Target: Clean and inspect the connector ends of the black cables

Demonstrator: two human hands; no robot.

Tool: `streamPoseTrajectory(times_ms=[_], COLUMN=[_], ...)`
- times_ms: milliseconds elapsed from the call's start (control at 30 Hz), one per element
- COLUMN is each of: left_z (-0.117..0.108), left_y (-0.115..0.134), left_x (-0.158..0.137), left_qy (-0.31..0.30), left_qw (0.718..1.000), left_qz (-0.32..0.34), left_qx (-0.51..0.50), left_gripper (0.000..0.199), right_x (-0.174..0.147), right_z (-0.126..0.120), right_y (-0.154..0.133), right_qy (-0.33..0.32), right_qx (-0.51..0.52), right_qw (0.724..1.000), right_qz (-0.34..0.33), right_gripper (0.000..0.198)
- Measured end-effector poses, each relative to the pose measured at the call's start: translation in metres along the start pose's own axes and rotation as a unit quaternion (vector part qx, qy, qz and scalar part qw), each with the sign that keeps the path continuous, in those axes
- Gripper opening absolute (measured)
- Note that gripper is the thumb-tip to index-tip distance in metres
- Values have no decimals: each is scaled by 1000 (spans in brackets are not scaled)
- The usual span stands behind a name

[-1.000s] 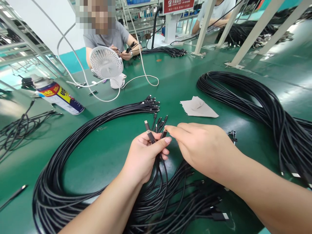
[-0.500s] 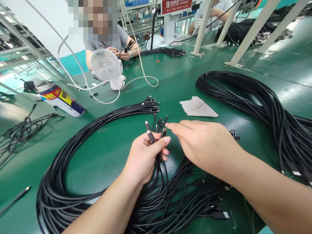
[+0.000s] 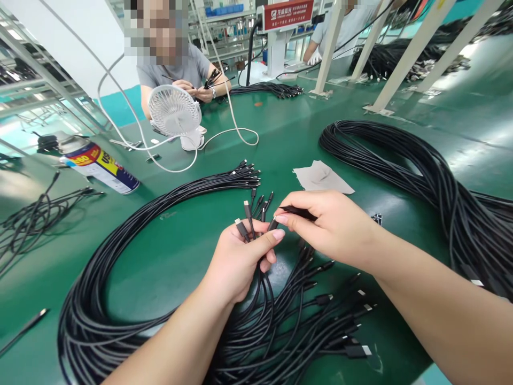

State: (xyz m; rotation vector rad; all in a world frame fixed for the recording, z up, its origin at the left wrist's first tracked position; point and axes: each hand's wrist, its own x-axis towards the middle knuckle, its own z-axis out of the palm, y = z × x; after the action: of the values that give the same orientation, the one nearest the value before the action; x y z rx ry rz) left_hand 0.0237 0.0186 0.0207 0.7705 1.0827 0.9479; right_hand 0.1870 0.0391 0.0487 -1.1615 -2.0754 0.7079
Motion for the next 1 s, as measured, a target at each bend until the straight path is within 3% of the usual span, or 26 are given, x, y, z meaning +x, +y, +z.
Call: streamPoseTrajectory(times_ms=[300,533,1000], left_z=[-1,-1,0], left_y=[-2,-1,-1], left_x=[2,0,1], left_qy=[19,15,19], left_qw=[999,999,999], left_qz=[12,5,7], left_qx=[48,37,42], left_gripper=[29,30,30], right_x=[-5,-3,-4], right_z=[2,0,0], right_y=[7,5,7], right_qy=[7,-9,-1], right_qx=[-91,-52,-92], right_qw=[995,998,996], right_qz=[-27,18,-18], right_gripper=[16,14,13])
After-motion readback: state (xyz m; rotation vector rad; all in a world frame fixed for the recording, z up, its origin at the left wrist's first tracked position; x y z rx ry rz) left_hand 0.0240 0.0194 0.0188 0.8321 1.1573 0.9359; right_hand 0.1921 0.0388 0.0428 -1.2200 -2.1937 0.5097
